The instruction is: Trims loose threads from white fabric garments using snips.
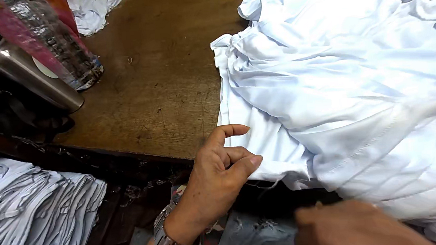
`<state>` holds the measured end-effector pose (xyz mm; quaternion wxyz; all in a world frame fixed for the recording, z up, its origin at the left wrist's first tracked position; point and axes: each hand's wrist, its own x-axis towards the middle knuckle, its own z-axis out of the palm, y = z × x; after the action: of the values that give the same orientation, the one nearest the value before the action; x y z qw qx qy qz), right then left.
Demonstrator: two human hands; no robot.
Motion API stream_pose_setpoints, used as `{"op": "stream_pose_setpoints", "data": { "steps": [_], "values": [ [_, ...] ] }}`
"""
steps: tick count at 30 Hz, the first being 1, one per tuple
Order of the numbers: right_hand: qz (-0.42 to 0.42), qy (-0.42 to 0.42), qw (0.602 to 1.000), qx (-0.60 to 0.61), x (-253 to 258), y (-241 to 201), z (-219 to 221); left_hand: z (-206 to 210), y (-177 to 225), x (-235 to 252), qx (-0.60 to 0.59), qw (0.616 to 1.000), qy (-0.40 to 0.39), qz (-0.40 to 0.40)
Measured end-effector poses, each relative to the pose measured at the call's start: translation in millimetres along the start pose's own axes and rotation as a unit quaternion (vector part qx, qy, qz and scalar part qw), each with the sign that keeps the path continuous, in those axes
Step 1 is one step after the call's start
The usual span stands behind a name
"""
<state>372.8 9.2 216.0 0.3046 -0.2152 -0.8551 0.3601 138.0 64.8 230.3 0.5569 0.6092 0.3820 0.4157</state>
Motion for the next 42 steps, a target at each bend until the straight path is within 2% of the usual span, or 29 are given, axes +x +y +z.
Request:
{"op": "stream_pose_setpoints", "data": {
  "steps": [2, 3, 6, 8, 10, 13, 21, 36, 42],
  "values": [
    [0.057, -0.071, 0.996, 0.015, -8.8, -4.4, 7.1, -2.7, -0.9, 0.4, -0.011, 1.0, 0.002, -0.005],
    [0.097, -0.064, 0.993, -0.008, -13.3, -6.6, 10.3, -2.8, -1.0, 0.3, -0.015, 1.0, 0.003, -0.006],
    [0.193, 0.063, 0.971, -0.125, -19.6, -10.4, 9.0, -3.2, -1.1, -0.4, -0.016, 1.0, 0.001, -0.011],
    [0.192, 0.13, 0.943, -0.24, -20.7, -6.9, 2.1, -4.1, -1.5, -0.6, -0.019, 1.0, -0.009, -0.015],
    [0.166, 0.16, 0.912, -0.338, -22.3, -1.6, -4.8, -3.7, -2.0, 2.4, -0.03, 0.999, -0.02, -0.018],
    [0.139, 0.174, 0.89, -0.397, -22.7, 3.8, -5.5, -2.8, -2.6, 7.5, -0.043, 0.999, -0.028, -0.018],
    [0.099, 0.203, 0.878, -0.421, -9.8, 14.2, 2.2, -0.3, 4.3, 9.1, -0.035, 0.999, -0.021, -0.021],
    [0.1, 0.193, 0.876, -0.43, -5.8, 12.2, 2.9, 0.3, 3.3, 7.5, -0.047, 0.998, -0.008, -0.046],
    [0.091, 0.186, 0.879, -0.43, -12.1, 14.7, 0.1, 3.2, 2.5, 5.8, -0.073, 0.993, 0.016, -0.097]
  ]
}}
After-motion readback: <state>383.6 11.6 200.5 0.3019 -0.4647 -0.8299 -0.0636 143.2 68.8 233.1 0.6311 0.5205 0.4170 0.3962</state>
